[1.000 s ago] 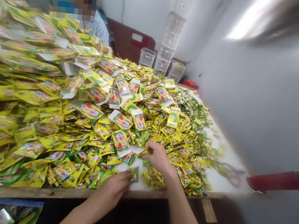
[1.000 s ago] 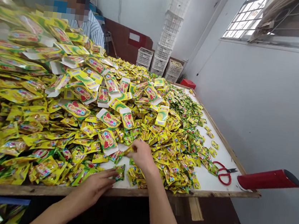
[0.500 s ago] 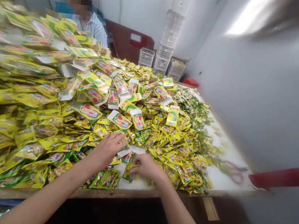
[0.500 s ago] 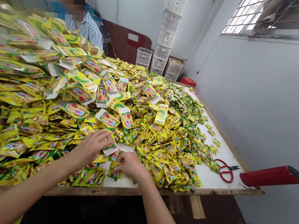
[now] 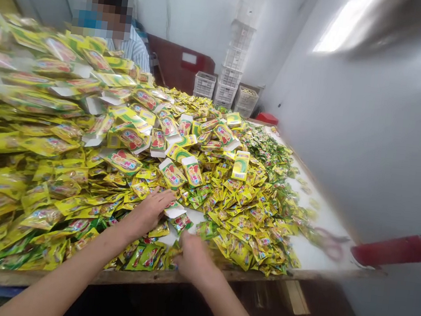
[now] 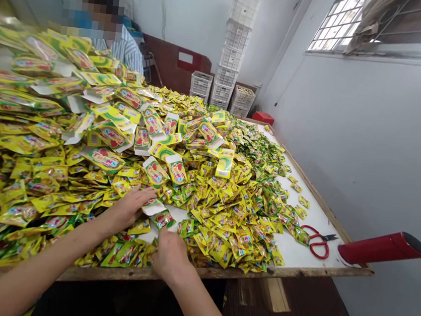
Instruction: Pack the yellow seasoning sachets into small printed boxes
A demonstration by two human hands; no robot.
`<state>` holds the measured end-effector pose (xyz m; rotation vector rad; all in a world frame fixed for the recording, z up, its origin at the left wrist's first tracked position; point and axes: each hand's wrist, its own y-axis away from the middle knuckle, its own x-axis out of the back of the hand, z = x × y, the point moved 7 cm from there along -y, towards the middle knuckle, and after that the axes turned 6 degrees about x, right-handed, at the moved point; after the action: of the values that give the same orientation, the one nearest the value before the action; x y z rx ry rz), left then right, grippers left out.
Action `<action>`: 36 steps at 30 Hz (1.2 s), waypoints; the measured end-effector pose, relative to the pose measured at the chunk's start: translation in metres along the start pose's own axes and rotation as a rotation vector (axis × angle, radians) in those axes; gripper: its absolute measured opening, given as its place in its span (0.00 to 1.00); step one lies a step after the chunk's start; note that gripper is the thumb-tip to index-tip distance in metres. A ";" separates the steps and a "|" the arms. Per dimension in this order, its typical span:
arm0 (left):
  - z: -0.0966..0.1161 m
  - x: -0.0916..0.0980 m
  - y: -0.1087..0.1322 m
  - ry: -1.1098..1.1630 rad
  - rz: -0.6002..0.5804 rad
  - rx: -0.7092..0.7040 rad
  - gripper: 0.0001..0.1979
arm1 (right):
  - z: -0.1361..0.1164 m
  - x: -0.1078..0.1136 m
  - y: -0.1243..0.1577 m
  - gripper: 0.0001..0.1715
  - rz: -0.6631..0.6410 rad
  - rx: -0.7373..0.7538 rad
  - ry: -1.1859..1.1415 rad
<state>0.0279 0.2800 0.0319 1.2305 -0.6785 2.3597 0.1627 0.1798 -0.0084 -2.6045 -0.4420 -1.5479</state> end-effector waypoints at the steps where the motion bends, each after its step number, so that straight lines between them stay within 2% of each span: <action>1: 0.004 0.003 0.003 0.008 0.021 0.019 0.22 | -0.003 -0.002 0.005 0.19 0.019 0.025 -0.038; 4: 0.015 0.003 0.019 0.149 0.072 0.149 0.19 | -0.001 -0.002 0.020 0.23 0.119 0.085 -0.204; 6: 0.020 -0.006 0.033 0.337 0.082 0.270 0.22 | 0.014 0.006 0.027 0.20 0.214 0.042 -0.352; 8: 0.029 -0.020 0.043 0.497 0.072 0.339 0.23 | 0.037 0.024 0.032 0.18 0.340 -0.058 -0.543; 11: 0.048 -0.045 0.047 0.479 0.006 0.298 0.26 | 0.059 0.062 0.039 0.19 0.554 -0.148 -0.835; 14: 0.067 -0.067 0.042 0.320 -0.037 0.223 0.34 | 0.059 0.097 0.042 0.13 0.742 -0.145 -0.971; 17: 0.082 -0.077 0.033 0.052 0.026 0.191 0.32 | 0.049 0.106 0.039 0.10 0.843 -0.145 -0.907; 21: 0.086 -0.077 0.025 -0.286 0.143 0.313 0.20 | 0.043 0.084 0.035 0.06 0.836 -0.200 -0.619; 24: 0.083 -0.076 0.022 -0.315 0.188 0.370 0.17 | 0.045 0.069 0.036 0.04 0.788 -0.211 -0.434; 27: 0.083 -0.078 0.021 -0.311 0.218 0.407 0.16 | 0.047 0.070 0.037 0.04 0.779 -0.197 -0.362; 29: 0.086 -0.079 0.021 -0.296 0.217 0.406 0.18 | 0.049 0.075 0.037 0.02 0.817 -0.190 -0.368; 31: 0.090 -0.080 0.021 -0.277 0.202 0.390 0.20 | 0.049 0.081 0.037 0.07 0.889 -0.170 -0.360; 33: 0.091 -0.080 0.021 -0.259 0.192 0.390 0.20 | 0.044 0.082 0.038 0.11 0.943 -0.100 -0.299; 36: 0.085 -0.076 0.024 -0.244 0.207 0.444 0.14 | 0.026 0.073 0.037 0.12 0.898 0.049 -0.196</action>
<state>0.1104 0.2021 0.0055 1.7299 -0.3727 2.6507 0.2284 0.1649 0.0453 -2.3578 0.6041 -0.9512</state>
